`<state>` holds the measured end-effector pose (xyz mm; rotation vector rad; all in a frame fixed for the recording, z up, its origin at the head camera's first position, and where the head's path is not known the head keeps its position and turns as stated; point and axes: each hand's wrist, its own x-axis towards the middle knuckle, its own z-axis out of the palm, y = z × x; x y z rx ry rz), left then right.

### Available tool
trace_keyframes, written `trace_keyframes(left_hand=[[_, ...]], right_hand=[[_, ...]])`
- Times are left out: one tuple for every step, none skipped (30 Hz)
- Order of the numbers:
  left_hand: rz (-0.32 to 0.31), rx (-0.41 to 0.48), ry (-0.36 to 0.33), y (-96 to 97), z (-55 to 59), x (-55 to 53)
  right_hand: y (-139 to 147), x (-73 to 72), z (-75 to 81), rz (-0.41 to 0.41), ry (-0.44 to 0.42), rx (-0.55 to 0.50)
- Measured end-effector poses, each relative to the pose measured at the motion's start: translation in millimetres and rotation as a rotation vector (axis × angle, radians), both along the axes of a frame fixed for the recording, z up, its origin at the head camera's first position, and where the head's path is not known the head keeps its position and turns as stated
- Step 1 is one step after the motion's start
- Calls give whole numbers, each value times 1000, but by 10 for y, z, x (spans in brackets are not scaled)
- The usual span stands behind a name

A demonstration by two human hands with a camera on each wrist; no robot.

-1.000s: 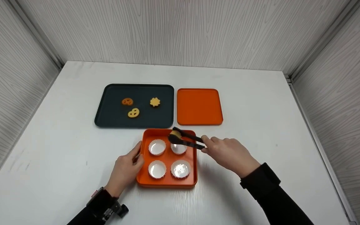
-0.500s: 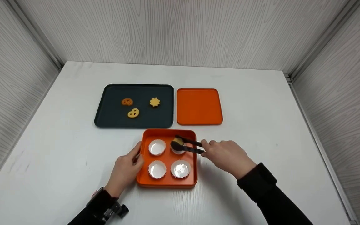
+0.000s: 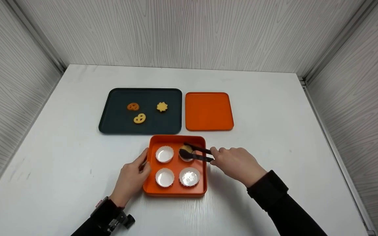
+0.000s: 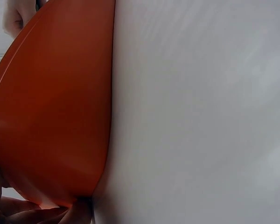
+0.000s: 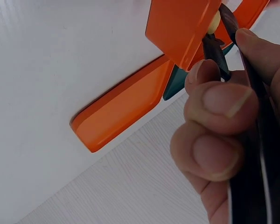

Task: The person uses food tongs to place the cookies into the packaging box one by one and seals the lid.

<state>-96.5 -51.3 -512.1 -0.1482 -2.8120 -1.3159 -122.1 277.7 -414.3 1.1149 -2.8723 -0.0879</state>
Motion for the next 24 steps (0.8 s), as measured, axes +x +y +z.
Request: trace_keyframes(left_hand=[[0, -1, 1, 0, 2, 0], [1, -1, 2, 0, 4, -1], [1, -2, 1, 0, 5, -1], [-1, -2, 0, 0, 7, -1], [-1, -3, 0, 0, 8, -2], [-1, -4, 0, 1, 9, -3], [-1, -5, -2, 0, 11, -3], [-2, -5, -4, 0, 12, -3], [-2, -5, -8, -1, 13, -3], [-1, -5, -12, -1, 15, -3], [-1, -4, -16, -1, 15, -2], [0, -3, -21, -1, 17, -2], [0, -2, -26, -1, 20, 0], [1, -2, -28, -1, 19, 0], [0, -2, -29, 0, 18, -1], [-1, -3, -28, 0, 17, -1], [-1, -2, -29, 0, 17, -1], [-1, -3, -28, 0, 16, 0], [0, -4, -28, 0, 15, 0], [0, -4, -28, 0, 13, 0], [0, -3, -28, 1, 13, 0], [1, -3, -29, 2, 13, 0], [1, -4, -24, 4, 13, 0], [1, -7, -19, 5, 11, -1]], right_hand=[[-6, 2, 5, 1, 0, 3], [-10, 3, 7, -1, -2, 8], [-13, 3, 11, -2, -6, 13], [-19, 4, 18, -5, -11, 18], [-27, 7, 26, -9, -16, 25], [-35, 7, 33, -10, -17, 29], [-40, 7, 36, -13, -18, 37], [-48, 8, 43, -16, -19, 44], [-56, 8, 48, -19, -22, 51], [-67, 9, 55, -23, -24, 58], [-76, 9, 60, -25, -28, 64], [-86, 8, 66, -27, -32, 69], [-95, 10, 70, -32, -38, 75], [-105, 9, 73, -34, -43, 77], [-114, 11, 77, -38, -49, 78], [-122, 11, 78, -38, -51, 80], [-130, 11, 80, -40, -53, 82], [-140, 11, 83, -43, -55, 86], [-147, 11, 83, -44, -53, 90], [-156, 10, 83, -45, -52, 96], [-163, 11, 84, -48, -52, 104], [-170, 9, 81, -50, -54, 107], [-175, 8, 80, -54, -55, 109], [-179, 6, 77, -54, -53, 110]])
